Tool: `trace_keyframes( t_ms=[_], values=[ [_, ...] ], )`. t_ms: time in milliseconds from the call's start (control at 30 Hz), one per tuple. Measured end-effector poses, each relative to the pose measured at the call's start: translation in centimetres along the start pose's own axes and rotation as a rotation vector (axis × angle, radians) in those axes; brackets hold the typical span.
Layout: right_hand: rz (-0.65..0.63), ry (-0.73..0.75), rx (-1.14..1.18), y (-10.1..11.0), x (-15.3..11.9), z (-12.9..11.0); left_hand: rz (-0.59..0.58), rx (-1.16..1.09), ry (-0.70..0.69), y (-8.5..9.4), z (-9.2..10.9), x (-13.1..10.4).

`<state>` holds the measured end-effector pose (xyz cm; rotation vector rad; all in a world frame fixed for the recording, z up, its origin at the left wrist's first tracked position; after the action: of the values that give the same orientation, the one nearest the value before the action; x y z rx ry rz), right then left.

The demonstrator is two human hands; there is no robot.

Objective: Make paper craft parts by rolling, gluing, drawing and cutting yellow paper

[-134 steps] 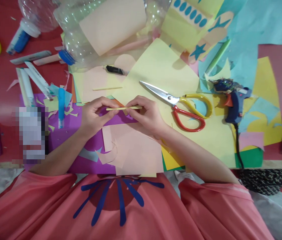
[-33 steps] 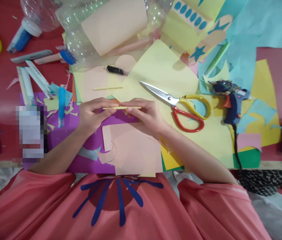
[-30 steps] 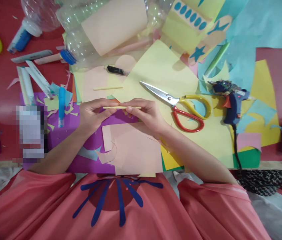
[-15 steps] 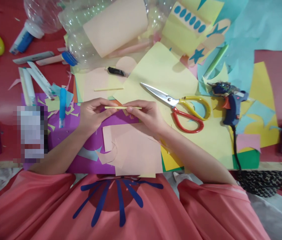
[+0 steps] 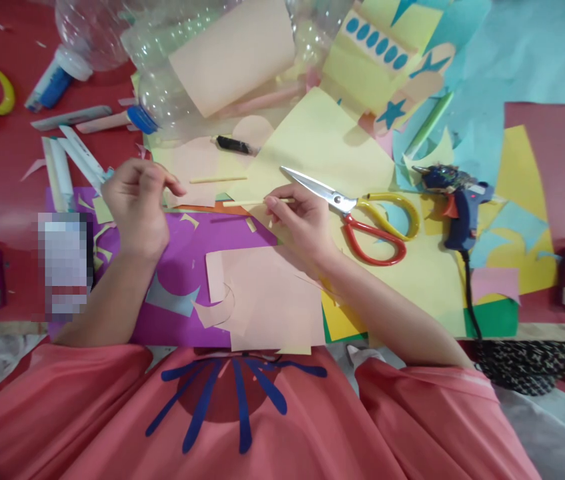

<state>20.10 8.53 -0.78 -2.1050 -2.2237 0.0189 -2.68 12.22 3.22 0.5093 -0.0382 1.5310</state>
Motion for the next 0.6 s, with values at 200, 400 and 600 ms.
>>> trace_keyframes(
  t_ms=[200,400,600],
  values=[
    [-0.072,0.014,-0.054,-0.8,-0.1,0.0,-0.142,0.316,-0.047,0.0,0.4,0.8],
    [-0.155,-0.029,-0.191,-1.6,-0.3,0.5,-0.549,0.753,-0.059,-3.9,-0.8,-0.3],
    [-0.253,0.099,-0.397,-2.6,-0.5,-1.0,-0.642,0.772,-0.033,-4.1,-0.9,-0.5]
  ],
)
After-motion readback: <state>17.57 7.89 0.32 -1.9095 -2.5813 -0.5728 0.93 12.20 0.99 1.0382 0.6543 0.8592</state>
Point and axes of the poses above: each hand's wrist, its own x-axis towards the middle knuckle, its own y-axis out of the back of the hand, z = x × y, the point moved 10 cm from there along x, towards the middle knuckle, and after that the axes turned 6 degrees about -z, right-handed, at the moved point
